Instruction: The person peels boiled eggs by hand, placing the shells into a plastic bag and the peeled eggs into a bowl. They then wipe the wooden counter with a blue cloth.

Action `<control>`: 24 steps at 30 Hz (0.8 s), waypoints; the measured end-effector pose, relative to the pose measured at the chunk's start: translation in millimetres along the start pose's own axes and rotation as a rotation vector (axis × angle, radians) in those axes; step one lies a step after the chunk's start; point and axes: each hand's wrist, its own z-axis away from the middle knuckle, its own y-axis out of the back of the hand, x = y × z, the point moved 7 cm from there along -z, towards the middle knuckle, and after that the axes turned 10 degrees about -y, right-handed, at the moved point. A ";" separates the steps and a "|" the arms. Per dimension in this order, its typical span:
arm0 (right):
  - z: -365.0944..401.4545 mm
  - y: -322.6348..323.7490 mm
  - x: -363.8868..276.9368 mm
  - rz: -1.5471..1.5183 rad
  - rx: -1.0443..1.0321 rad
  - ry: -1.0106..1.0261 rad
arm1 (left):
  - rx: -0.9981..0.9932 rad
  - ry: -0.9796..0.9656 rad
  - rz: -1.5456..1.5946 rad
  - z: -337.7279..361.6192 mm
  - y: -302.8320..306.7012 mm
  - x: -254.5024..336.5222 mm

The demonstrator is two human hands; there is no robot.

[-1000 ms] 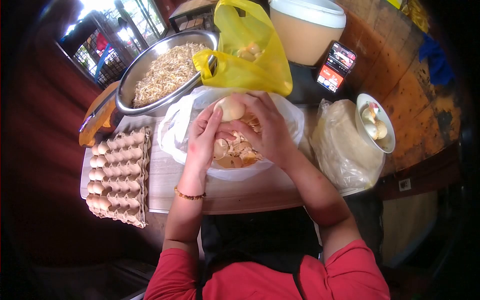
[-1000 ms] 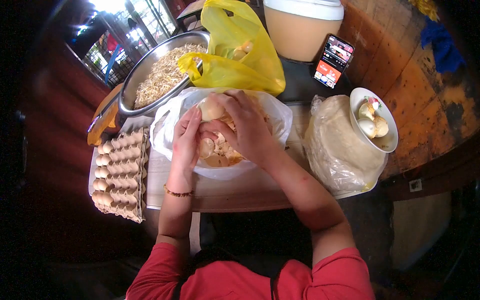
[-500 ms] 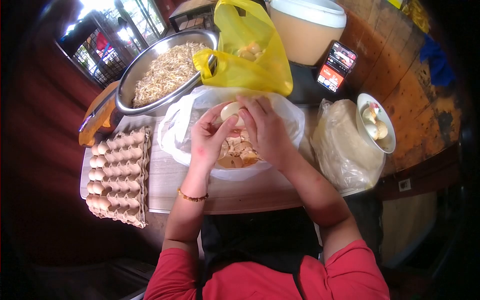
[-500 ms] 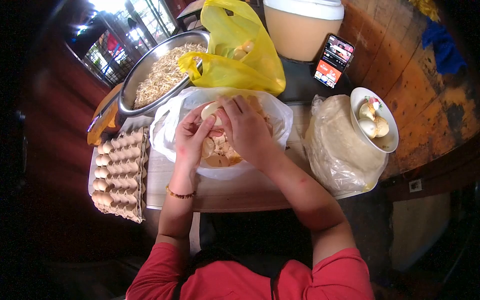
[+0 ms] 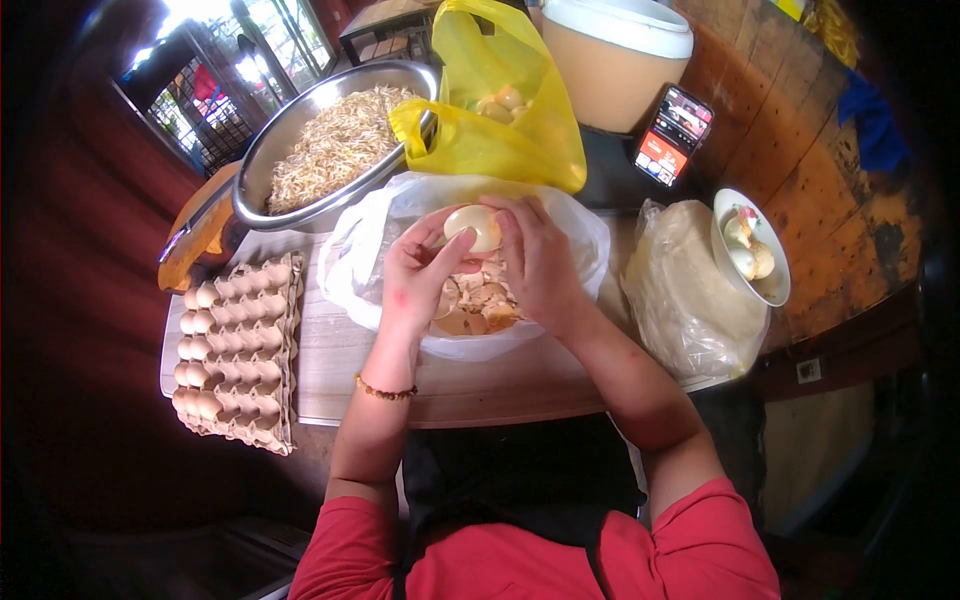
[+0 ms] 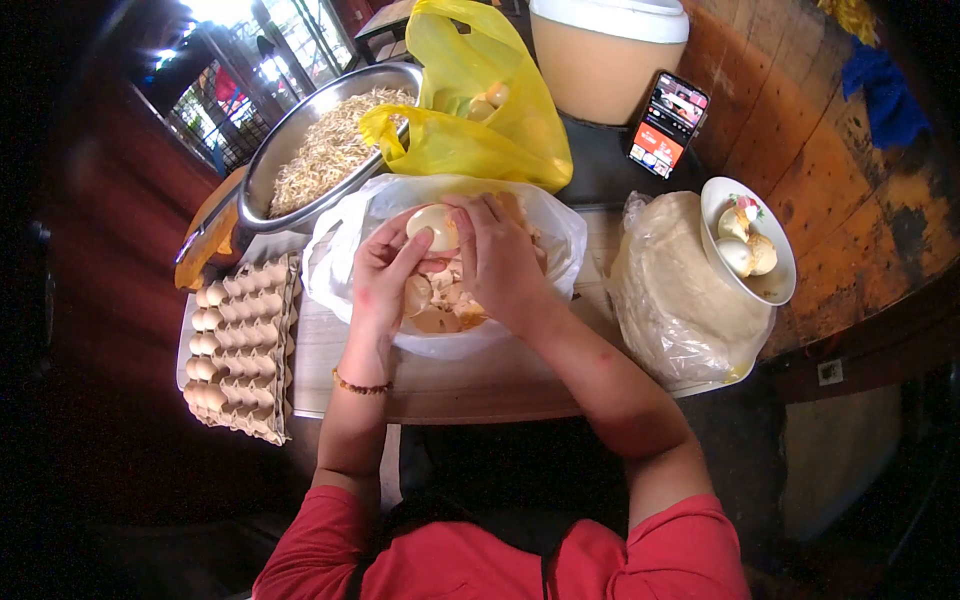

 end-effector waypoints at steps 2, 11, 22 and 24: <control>-0.5 -0.8 3.3 -0.045 -0.002 -0.034 | -0.019 0.020 0.017 0.2 1.0 -1.8; -4.0 7.5 6.3 -0.196 0.009 -0.193 | -0.085 0.148 0.304 -0.4 2.9 -7.0; -11.2 8.1 12.5 -0.009 -0.069 -0.079 | -0.028 0.108 0.796 -9.7 38.8 3.4; -4.0 0.1 5.4 0.091 -0.053 0.034 | -0.001 0.027 0.699 -19.1 35.6 43.5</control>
